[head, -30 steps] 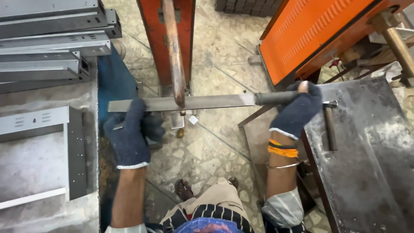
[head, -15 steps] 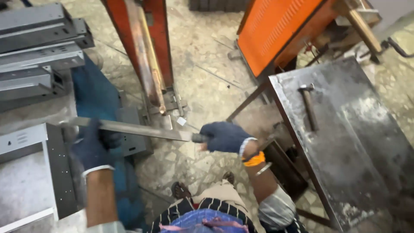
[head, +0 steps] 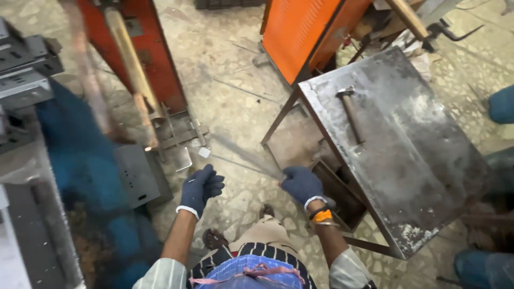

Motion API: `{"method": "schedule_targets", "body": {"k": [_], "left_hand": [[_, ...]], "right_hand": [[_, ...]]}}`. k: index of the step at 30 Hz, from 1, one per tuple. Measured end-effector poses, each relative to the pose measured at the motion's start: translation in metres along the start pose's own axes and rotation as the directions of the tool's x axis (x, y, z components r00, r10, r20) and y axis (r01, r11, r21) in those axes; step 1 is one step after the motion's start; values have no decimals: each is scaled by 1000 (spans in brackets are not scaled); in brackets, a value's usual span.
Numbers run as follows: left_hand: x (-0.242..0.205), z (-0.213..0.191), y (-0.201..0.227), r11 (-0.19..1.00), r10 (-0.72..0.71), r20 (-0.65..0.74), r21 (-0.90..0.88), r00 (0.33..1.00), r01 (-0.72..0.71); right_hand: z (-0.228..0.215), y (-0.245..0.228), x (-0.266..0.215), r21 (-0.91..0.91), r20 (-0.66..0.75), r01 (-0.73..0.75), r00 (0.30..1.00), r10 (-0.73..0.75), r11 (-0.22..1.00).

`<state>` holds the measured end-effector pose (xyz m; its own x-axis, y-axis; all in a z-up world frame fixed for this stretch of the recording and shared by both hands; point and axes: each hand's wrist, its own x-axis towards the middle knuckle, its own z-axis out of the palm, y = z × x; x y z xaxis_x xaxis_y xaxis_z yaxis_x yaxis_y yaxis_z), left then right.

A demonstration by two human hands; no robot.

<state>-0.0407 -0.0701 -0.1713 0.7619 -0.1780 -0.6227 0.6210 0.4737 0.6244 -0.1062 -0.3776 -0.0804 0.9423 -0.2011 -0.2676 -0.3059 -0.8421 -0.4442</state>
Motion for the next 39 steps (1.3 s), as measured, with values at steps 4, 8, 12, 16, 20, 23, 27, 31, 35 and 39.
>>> {"method": "schedule_targets", "body": {"k": [4, 8, 12, 16, 20, 23, 27, 31, 35, 39], "left_hand": [[-3, 58, 5, 994, -1, 86, 104, 996, -8], [-3, 95, 8, 991, 37, 80, 124, 996, -47], [3, 122, 3, 988, 91, 54, 116, 994, -97], [2, 147, -1, 983, 101, 9, 154, 995, -101], [3, 164, -3, 979, 119, 4, 168, 993, -118], [6, 174, -10, 978, 135, -23, 163, 991, -130], [14, 189, -15, 976, 146, -53, 173, 988, -135], [17, 204, -11, 975, 176, -62, 148, 982, -166], [24, 192, -9, 966, 223, -84, 152, 971, -209], [12, 156, -2, 944, 298, -138, 193, 945, -269]], "right_hand": [[-30, 71, 40, -162, -146, -132, 983, 108, 978], [-56, 130, 95, -51, -273, -219, 941, 198, 974], [-45, 202, 165, -98, -457, -193, 880, 128, 976], [-44, 226, 206, -153, -437, -284, 879, 193, 947], [-36, 250, 218, -329, -479, -338, 864, 153, 882], [-23, 276, 236, -331, -490, -293, 866, 102, 897], [-25, 263, 242, -568, -397, -234, 918, -13, 789], [-43, 198, 225, -229, -634, 109, 737, -233, 967], [-43, 127, 206, -77, -703, 403, 627, -336, 912], [-10, 54, 167, 130, -483, 565, 754, -445, 815]]}}
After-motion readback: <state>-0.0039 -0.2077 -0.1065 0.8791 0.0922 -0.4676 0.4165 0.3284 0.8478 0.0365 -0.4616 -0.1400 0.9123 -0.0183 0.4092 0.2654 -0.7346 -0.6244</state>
